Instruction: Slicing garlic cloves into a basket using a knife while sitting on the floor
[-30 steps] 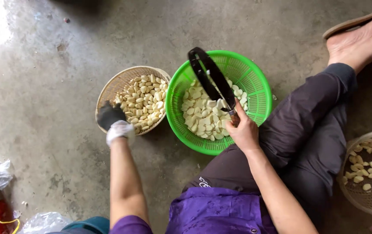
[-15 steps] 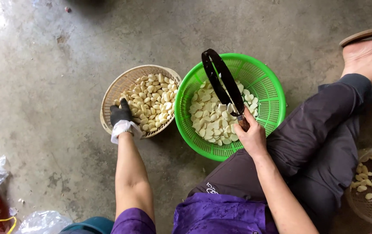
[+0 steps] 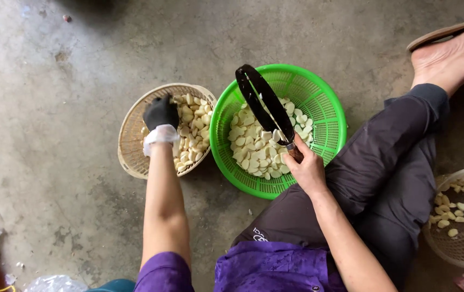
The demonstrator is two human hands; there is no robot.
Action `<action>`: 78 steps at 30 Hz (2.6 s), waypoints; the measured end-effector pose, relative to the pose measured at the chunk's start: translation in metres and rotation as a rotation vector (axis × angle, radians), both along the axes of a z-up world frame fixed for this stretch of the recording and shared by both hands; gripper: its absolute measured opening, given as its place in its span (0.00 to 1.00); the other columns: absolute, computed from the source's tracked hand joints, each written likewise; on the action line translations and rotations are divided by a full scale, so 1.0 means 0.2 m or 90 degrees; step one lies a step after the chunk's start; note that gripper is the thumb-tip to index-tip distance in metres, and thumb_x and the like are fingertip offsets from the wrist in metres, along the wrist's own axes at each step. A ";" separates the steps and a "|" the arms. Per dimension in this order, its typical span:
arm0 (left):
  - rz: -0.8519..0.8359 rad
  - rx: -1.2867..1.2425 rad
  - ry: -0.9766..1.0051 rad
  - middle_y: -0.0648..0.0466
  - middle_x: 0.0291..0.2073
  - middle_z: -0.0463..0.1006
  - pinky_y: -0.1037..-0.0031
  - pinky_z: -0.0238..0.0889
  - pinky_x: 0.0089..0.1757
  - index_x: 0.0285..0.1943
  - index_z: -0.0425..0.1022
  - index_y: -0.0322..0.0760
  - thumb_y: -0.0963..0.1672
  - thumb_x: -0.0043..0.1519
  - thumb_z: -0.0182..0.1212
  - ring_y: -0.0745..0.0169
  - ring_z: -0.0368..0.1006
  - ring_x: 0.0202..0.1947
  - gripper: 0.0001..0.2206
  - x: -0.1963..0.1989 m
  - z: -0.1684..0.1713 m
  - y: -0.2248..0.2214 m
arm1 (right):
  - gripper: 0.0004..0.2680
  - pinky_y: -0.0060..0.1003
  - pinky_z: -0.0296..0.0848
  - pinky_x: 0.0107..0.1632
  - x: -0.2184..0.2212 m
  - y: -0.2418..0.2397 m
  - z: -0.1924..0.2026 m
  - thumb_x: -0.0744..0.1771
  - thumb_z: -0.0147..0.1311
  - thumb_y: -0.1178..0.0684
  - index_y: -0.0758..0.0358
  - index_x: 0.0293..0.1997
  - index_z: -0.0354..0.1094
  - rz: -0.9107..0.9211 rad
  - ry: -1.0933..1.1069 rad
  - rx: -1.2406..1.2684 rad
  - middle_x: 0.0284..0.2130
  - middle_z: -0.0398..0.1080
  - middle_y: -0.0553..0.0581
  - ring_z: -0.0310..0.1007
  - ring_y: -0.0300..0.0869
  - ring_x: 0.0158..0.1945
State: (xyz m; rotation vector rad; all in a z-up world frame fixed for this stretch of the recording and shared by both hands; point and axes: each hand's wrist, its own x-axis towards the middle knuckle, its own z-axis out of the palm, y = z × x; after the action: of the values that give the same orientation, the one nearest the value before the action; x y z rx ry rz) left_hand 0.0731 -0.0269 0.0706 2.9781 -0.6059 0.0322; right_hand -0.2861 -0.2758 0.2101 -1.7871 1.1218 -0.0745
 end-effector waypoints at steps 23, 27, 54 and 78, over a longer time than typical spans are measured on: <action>-0.224 -0.018 -0.063 0.50 0.28 0.80 0.55 0.72 0.37 0.45 0.80 0.58 0.44 0.51 0.68 0.41 0.78 0.31 0.13 -0.37 -0.18 -0.09 | 0.20 0.51 0.78 0.50 -0.08 0.00 -0.10 0.63 0.61 0.51 0.56 0.62 0.71 0.057 -0.077 -0.021 0.41 0.76 0.72 0.77 0.60 0.48; -0.216 0.007 -0.077 0.53 0.25 0.80 0.57 0.72 0.37 0.41 0.80 0.58 0.47 0.48 0.68 0.45 0.78 0.31 0.12 -0.40 -0.14 -0.04 | 0.21 0.48 0.78 0.52 -0.09 0.00 0.01 0.62 0.62 0.47 0.47 0.63 0.69 0.065 -0.096 -0.013 0.41 0.78 0.64 0.77 0.53 0.50; -0.456 0.051 -0.350 0.54 0.44 0.77 0.60 0.67 0.56 0.41 0.74 0.45 0.47 0.67 0.50 0.53 0.71 0.54 0.08 -0.79 0.30 -0.45 | 0.18 0.51 0.76 0.51 -0.21 -0.01 -0.01 0.69 0.47 0.38 0.28 0.69 0.60 0.182 -0.193 -0.071 0.41 0.79 0.58 0.78 0.54 0.47; 0.266 -0.913 0.452 0.42 0.36 0.81 0.67 0.78 0.41 0.57 0.75 0.28 0.42 0.64 0.63 0.57 0.80 0.35 0.14 -0.80 0.39 -0.57 | 0.20 0.52 0.78 0.47 -0.17 0.00 -0.03 0.69 0.41 0.33 0.22 0.72 0.52 0.230 -0.102 -0.174 0.35 0.78 0.60 0.79 0.58 0.41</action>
State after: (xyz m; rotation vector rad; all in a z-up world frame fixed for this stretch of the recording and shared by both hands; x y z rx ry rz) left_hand -0.0866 -0.1411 0.1488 1.4810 0.1554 -0.3659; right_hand -0.3198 -0.2760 0.2044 -2.1609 0.6866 -0.1559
